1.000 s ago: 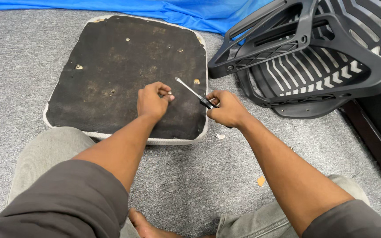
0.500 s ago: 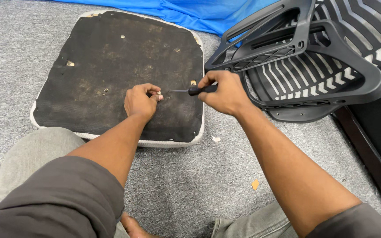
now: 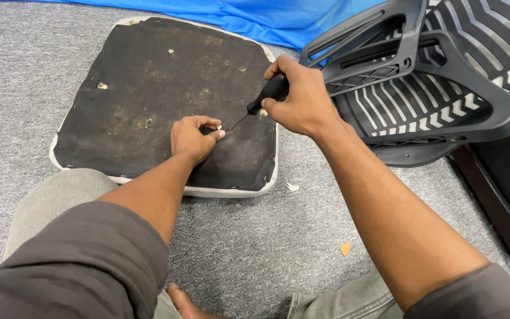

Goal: The person sits on the floor and uses a screwdriver to fasten screws into a chair cushion. They then place a black plastic frame over the cushion and continue to secure it with screws.

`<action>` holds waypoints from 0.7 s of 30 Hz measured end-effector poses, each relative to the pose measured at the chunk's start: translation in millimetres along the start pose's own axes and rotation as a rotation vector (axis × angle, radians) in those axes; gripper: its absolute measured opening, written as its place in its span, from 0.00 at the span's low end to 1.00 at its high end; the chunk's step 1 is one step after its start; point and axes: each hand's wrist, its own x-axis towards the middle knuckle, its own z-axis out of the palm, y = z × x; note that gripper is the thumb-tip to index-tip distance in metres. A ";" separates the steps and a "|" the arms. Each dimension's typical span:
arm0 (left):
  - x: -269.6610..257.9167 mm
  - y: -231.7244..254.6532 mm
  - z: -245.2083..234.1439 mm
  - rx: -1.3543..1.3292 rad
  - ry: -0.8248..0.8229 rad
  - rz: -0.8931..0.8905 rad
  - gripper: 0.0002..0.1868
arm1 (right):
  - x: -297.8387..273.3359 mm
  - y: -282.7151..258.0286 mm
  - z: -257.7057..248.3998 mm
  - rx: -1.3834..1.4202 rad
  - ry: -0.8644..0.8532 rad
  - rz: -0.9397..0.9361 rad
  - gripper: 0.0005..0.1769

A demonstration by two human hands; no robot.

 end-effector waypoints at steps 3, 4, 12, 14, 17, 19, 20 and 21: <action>-1.0 1.3 -2.1 -0.006 -0.004 0.002 0.14 | 5.6 -1.1 2.0 0.002 0.012 -0.066 0.21; -1.6 1.9 -2.2 -0.011 -0.007 -0.014 0.14 | 8.1 -1.5 2.7 0.002 0.017 -0.072 0.21; -4.2 5.4 -5.5 -0.014 -0.020 -0.020 0.13 | 23.6 -7.5 7.3 -0.040 0.001 -0.042 0.19; -3.9 5.9 -5.7 -0.005 -0.021 -0.025 0.13 | 26.2 -9.5 9.7 -0.051 -0.004 -0.010 0.19; -3.2 5.6 -5.6 -0.015 -0.028 -0.047 0.14 | 29.1 -11.9 13.2 -0.040 0.020 -0.047 0.19; -3.1 5.4 -5.8 -0.013 -0.024 -0.034 0.14 | 33.7 -13.9 12.6 -0.054 0.017 -0.051 0.20; -3.2 5.1 -5.9 -0.013 -0.021 -0.027 0.14 | 36.7 -15.2 12.4 -0.074 0.000 -0.028 0.20; -3.1 4.9 -6.1 -0.018 -0.023 -0.025 0.14 | 39.3 -16.6 12.5 -0.095 -0.017 -0.003 0.21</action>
